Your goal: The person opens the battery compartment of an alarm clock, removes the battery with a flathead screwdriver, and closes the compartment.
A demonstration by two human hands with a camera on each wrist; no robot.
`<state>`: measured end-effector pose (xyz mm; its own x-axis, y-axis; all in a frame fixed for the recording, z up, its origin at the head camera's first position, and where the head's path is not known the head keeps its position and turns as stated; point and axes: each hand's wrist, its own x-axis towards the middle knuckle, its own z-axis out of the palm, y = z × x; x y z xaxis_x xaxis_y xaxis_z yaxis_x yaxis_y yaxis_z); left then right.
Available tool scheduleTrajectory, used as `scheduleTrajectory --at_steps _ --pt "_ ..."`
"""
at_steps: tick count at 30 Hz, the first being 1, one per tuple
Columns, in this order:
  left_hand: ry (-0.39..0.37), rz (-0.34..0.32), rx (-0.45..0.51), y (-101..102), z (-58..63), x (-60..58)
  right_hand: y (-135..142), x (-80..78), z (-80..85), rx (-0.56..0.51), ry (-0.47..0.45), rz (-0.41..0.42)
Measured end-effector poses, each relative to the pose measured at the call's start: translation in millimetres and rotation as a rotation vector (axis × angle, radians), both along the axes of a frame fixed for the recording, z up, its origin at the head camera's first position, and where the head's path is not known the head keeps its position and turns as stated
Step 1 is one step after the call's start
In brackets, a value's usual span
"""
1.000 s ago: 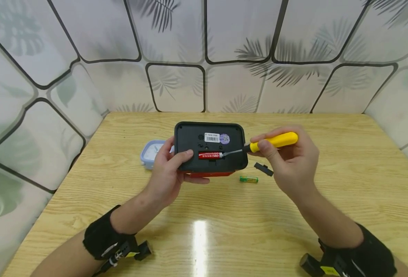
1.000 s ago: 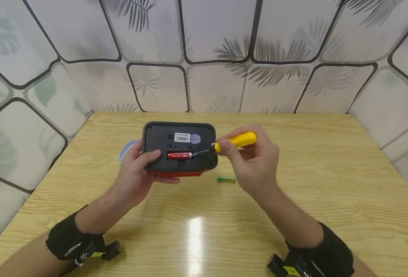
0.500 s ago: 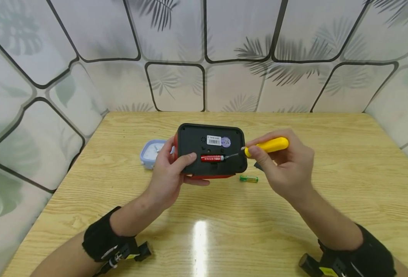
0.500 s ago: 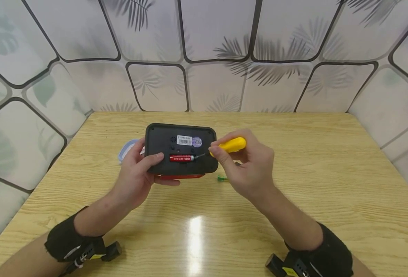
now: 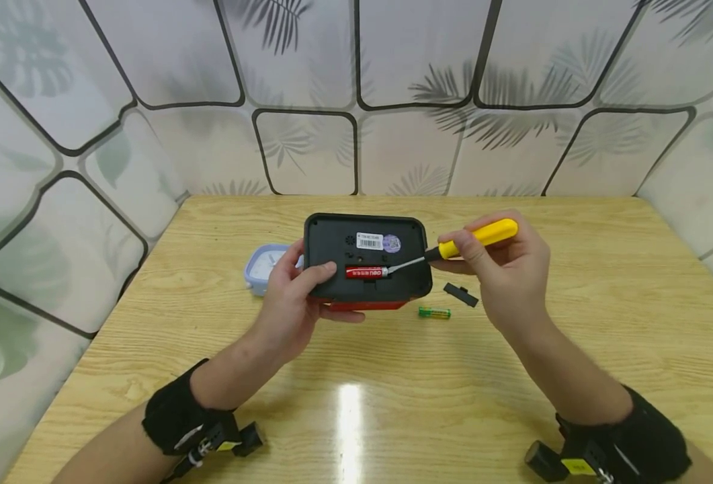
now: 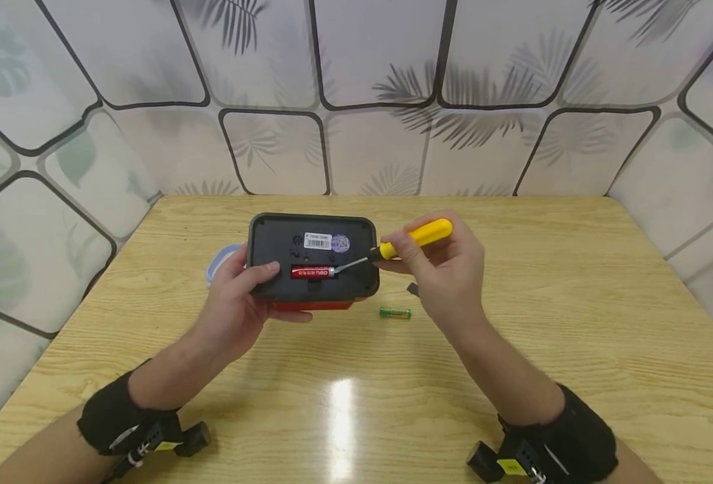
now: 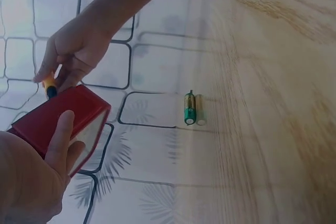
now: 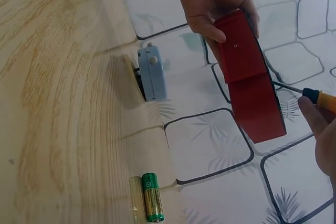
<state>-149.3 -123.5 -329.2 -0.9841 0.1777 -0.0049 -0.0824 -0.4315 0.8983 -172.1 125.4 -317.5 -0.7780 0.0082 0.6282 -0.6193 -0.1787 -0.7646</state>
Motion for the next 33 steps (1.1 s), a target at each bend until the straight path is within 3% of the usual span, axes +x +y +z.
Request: scheduleTrajectory --at_steps 9,13,21,30,33 --pt "0.023 0.009 -0.025 3 2.2 3.0 -9 5.7 -0.4 0.095 0.314 -0.074" --pt "0.041 0.002 -0.033 3 1.8 4.1 -11 8.1 -0.5 0.145 0.359 -0.108" --pt "0.107 0.001 -0.068 1 0.5 4.2 -5 5.4 0.1 0.113 0.215 -0.032" --pt "0.067 -0.057 -0.038 -1 1.4 1.5 6 -1.9 5.1 0.0 0.062 0.164" --pt "0.063 -0.079 -0.017 -1 1.1 1.1 8 -3.3 6.0 -0.024 0.014 0.195"
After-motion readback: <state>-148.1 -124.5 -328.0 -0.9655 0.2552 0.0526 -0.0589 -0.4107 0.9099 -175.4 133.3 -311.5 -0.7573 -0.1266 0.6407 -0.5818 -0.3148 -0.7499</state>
